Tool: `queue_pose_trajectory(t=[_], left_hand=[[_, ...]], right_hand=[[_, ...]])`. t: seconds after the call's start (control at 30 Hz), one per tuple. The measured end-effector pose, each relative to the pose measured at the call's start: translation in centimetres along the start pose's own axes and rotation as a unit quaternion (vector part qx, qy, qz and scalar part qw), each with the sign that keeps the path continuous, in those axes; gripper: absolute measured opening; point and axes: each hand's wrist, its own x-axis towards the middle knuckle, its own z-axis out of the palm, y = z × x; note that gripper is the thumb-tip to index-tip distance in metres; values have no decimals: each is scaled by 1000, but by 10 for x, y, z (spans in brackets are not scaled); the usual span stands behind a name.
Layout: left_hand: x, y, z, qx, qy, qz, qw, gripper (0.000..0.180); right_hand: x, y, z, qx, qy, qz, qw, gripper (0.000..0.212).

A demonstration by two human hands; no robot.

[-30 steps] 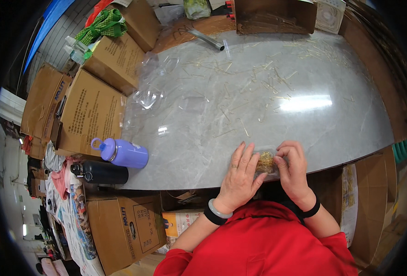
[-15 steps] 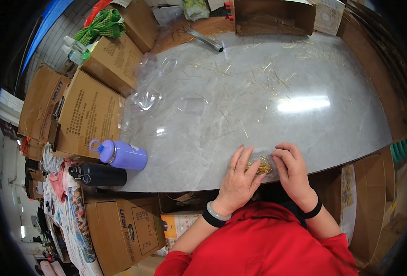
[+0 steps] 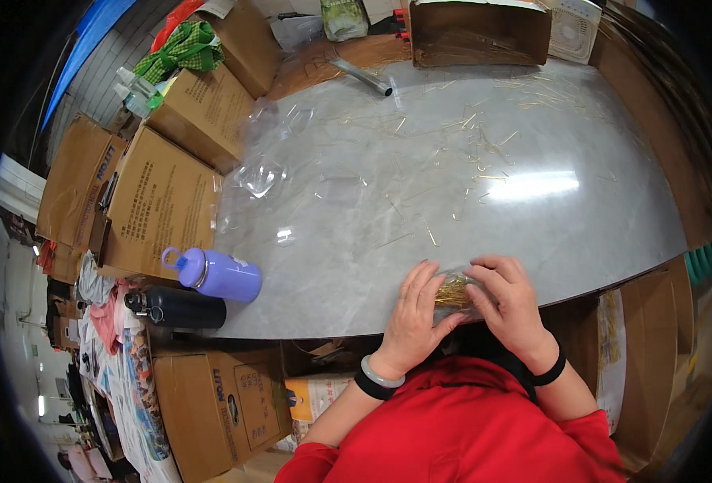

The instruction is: Gathering and grouping gold-colored wire/twine items on a table for packaging.

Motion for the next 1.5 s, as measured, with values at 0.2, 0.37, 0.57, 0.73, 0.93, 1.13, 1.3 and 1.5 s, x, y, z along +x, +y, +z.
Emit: queue_pose_trajectory(t=[0.2, 0.37, 0.57, 0.73, 0.93, 1.13, 1.3, 1.5], left_hand=[[-2, -2, -2, -46, 17, -4, 999, 75], [-2, -3, -4, -65, 9, -3, 998, 76], [-3, -3, 3, -3, 11, 23, 1000, 76], [1, 12, -2, 68, -39, 24, 997, 68], [1, 13, -3, 22, -30, -8, 999, 50], [8, 19, -7, -16, -33, -49, 998, 37], [12, 11, -18, 75, -22, -38, 996, 36], [-1, -13, -40, 50, -70, -35, 996, 51]], right_hand=[[-8, -3, 16, -62, -19, -38, 997, 20], [-9, -6, 14, -68, -42, -53, 995, 24], [-7, 9, -14, 52, -51, 52, 996, 35], [59, 45, -69, -138, -148, -13, 979, 40], [168, 139, -60, -159, -239, 79, 955, 58], [214, 171, -12, -289, -283, 80, 911, 89], [166, 130, 8, -277, -336, -122, 892, 84], [109, 102, -16, -201, -364, -195, 888, 69]])
